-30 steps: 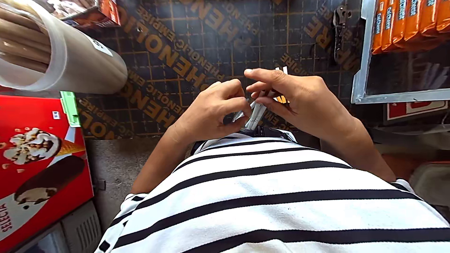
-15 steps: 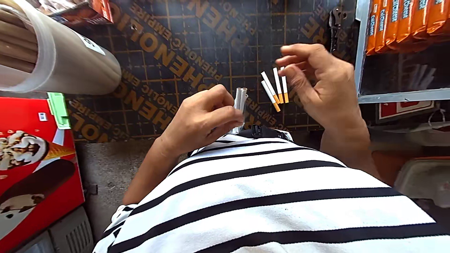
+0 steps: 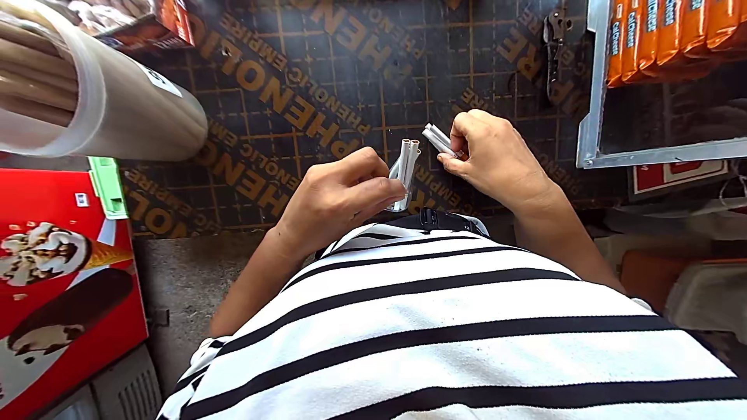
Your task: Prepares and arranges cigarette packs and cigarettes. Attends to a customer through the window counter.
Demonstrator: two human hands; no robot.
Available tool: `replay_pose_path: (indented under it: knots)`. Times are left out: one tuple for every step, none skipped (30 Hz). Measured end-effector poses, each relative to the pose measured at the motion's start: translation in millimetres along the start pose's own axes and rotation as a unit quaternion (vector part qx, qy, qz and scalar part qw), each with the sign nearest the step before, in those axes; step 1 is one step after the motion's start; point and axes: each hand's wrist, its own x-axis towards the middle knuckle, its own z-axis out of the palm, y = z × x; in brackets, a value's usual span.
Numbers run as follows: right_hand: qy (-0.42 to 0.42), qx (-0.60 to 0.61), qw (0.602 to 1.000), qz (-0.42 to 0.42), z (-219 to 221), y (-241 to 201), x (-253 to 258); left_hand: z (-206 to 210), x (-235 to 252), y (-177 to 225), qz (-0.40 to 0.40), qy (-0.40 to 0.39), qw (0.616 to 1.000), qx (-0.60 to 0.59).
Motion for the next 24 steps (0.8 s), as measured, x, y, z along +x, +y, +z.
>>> replay_pose_path:
  knots:
    - [0.0,-0.001,1.0,-0.003,-1,1,1,0,0,0,0.0,0.004,1.0,0.0]
    - [0.002,-0.004,1.0,-0.006,-1,1,2,0,0,0,-0.001,0.006,1.0,-0.001]
    - [0.003,-0.007,1.0,-0.006,-2,2,2,0,-1,0,0.0,0.007,1.0,-0.003]
    - [0.004,-0.008,1.0,-0.004,-2,1,2,0,-1,0,0.0,0.007,1.0,-0.004]
    - [0.006,-0.007,1.0,-0.005,-2,1,3,0,-1,0,0.0,0.007,1.0,-0.005]
    - [0.009,-0.003,1.0,-0.007,-3,1,3,0,-1,0,0.0,0.007,1.0,-0.003]
    - [0.013,0.004,1.0,-0.011,-4,3,3,0,-1,1,-0.001,0.006,1.0,-0.001]
    - [0.013,0.009,1.0,-0.013,-6,4,4,0,-2,1,-0.003,0.005,1.0,0.001]
    - [0.008,0.006,1.0,-0.014,-9,4,4,0,-1,1,-0.005,0.005,1.0,0.004]
    - [-0.001,-0.009,1.0,-0.014,-12,4,4,0,-1,2,-0.006,0.006,1.0,0.007]
    - [-0.011,-0.029,0.999,-0.018,-13,2,4,0,-1,2,-0.007,0.006,1.0,0.009]
    - [-0.018,-0.043,0.999,-0.025,-13,0,4,-1,-1,1,-0.008,0.006,1.0,0.011]
    - [-0.017,-0.05,0.998,-0.033,-13,-2,3,0,0,1,-0.008,0.004,1.0,0.012]
    - [-0.013,-0.047,0.998,-0.04,-13,-2,4,0,0,1,-0.009,0.002,1.0,0.012]
    - [-0.01,-0.041,0.998,-0.044,-12,-1,4,0,0,0,-0.009,0.001,1.0,0.012]
    - [-0.009,-0.032,0.999,-0.042,-11,0,4,1,0,0,-0.008,-0.001,1.0,0.013]
    - [-0.011,-0.024,0.999,-0.036,-10,0,5,1,0,0,-0.006,-0.002,1.0,0.013]
    - [-0.015,-0.016,0.999,-0.031,-9,-1,5,1,-1,0,-0.005,-0.004,1.0,0.013]
    - [-0.018,-0.005,0.999,-0.03,-9,-2,6,1,-1,0,-0.004,-0.007,1.0,0.013]
    - [-0.02,0.006,0.999,-0.032,-9,-2,6,1,-1,0,-0.004,-0.008,1.0,0.013]
    - [-0.02,0.015,0.999,-0.032,-10,-2,6,1,-1,0,-0.004,-0.008,1.0,0.013]
    - [-0.015,0.02,0.999,-0.033,-12,-2,6,1,-1,1,-0.005,-0.006,1.0,0.013]
    - [-0.009,0.022,0.999,-0.033,-15,-2,6,0,0,1,-0.006,-0.004,1.0,0.012]
    - [-0.008,0.024,0.999,-0.03,-17,-2,6,0,0,1,-0.007,-0.002,1.0,0.011]
